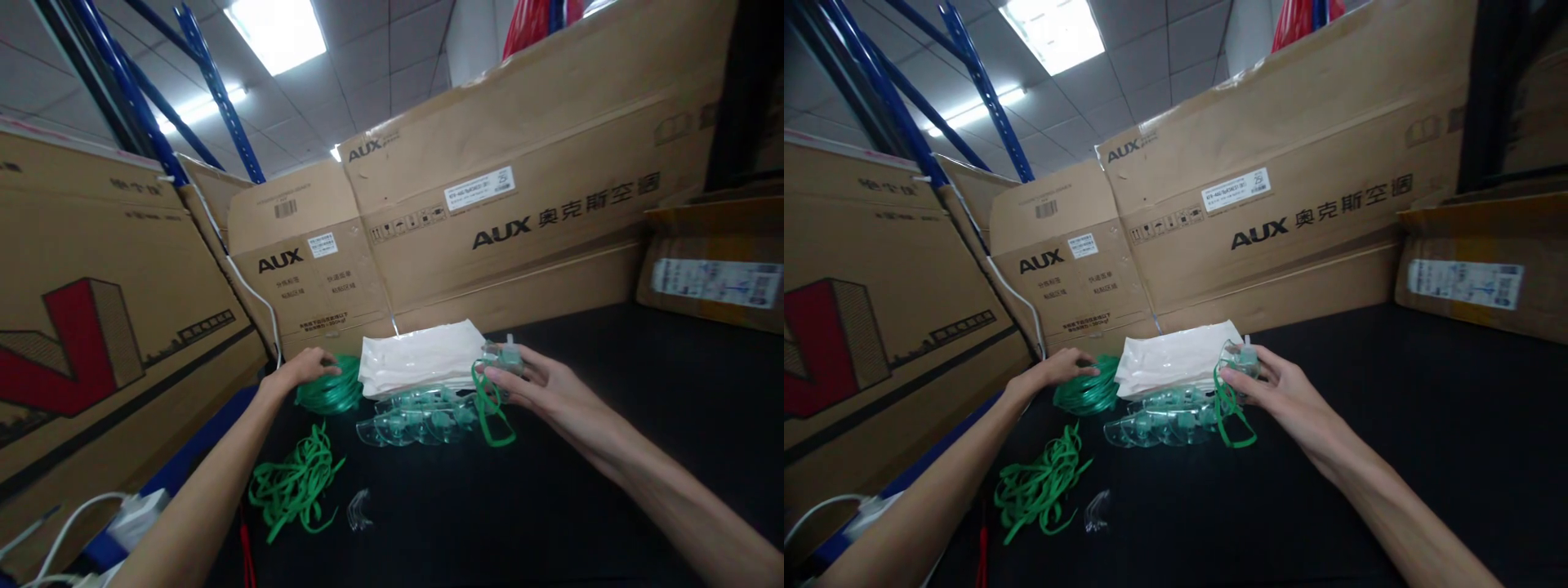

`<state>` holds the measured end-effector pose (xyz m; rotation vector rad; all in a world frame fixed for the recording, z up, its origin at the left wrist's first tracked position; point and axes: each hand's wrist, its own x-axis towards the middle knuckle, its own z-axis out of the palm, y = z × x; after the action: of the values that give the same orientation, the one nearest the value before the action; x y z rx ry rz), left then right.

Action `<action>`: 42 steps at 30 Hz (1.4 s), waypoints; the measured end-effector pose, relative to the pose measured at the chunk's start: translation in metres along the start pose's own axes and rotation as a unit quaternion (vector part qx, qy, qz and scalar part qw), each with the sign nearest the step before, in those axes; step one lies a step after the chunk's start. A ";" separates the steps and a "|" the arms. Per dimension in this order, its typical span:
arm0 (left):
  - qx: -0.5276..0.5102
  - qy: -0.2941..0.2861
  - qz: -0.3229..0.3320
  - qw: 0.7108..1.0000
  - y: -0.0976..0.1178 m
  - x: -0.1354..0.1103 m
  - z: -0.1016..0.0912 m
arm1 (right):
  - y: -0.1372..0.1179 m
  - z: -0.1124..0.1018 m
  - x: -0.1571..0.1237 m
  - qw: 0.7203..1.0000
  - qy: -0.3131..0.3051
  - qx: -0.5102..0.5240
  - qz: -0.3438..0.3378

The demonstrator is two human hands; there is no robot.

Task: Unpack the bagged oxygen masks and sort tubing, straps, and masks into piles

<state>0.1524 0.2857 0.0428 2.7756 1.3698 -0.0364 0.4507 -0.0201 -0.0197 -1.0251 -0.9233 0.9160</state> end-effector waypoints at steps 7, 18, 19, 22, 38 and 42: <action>-0.013 0.124 -0.029 0.992 -0.016 0.002 -0.037 | 0.001 -0.005 0.000 1.000 0.006 0.013 -0.015; -0.058 0.350 -0.083 0.931 -0.009 -0.037 -0.111 | -0.004 -0.006 -0.001 0.992 0.041 0.121 0.012; -0.067 0.360 -0.073 0.928 -0.003 -0.044 -0.115 | -0.005 -0.006 0.000 0.988 0.042 0.146 0.015; -0.101 0.385 -0.034 0.917 0.014 -0.067 -0.127 | -0.007 -0.006 0.001 0.977 0.039 0.207 0.038; -0.494 0.328 0.106 0.798 0.153 -0.148 -0.065 | -0.024 0.012 -0.077 0.996 -0.071 -0.007 0.049; -0.581 0.184 0.072 0.789 0.187 -0.166 0.000 | -0.005 0.007 -0.098 0.998 -0.047 -0.005 0.042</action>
<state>0.2002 0.0408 0.0553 1.7931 0.7285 1.0198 0.4129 -0.1098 -0.0312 -1.0426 -0.9706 1.0373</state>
